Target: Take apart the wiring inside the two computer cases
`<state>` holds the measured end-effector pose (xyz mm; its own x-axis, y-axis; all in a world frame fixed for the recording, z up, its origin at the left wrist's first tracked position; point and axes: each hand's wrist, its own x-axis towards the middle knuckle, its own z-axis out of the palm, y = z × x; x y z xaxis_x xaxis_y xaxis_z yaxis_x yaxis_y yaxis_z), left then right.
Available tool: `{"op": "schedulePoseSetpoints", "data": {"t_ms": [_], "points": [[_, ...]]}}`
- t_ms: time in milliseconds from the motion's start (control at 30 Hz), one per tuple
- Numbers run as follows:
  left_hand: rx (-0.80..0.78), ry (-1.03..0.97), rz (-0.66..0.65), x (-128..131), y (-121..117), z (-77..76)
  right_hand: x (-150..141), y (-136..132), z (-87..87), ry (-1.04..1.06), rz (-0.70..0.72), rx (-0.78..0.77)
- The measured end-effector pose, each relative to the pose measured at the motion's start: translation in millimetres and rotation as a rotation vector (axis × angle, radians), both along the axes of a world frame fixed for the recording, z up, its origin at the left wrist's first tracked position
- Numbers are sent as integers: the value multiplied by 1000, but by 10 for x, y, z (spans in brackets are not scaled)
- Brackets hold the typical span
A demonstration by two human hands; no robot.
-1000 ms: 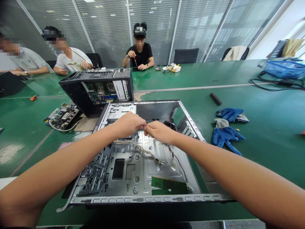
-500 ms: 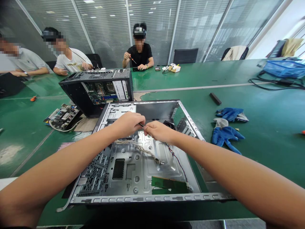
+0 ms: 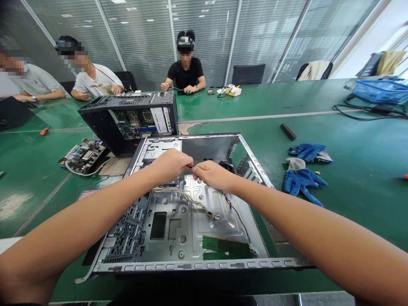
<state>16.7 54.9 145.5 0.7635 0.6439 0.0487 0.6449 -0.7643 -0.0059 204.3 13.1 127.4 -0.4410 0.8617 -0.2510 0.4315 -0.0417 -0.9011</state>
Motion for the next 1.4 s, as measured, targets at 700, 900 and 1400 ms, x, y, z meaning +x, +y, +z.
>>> {"op": "schedulePoseSetpoints", "data": {"t_ms": [700,900,1400], "points": [[-8,51,-56,-15,-4,23,-70,-19,-8,110,-45,-124],[0,47,-75,-24,3,18,-81,-11,-25,127,-46,-113],[-15,43,-27,-14,5,8,-49,16,-77,69,-19,-55]]}}
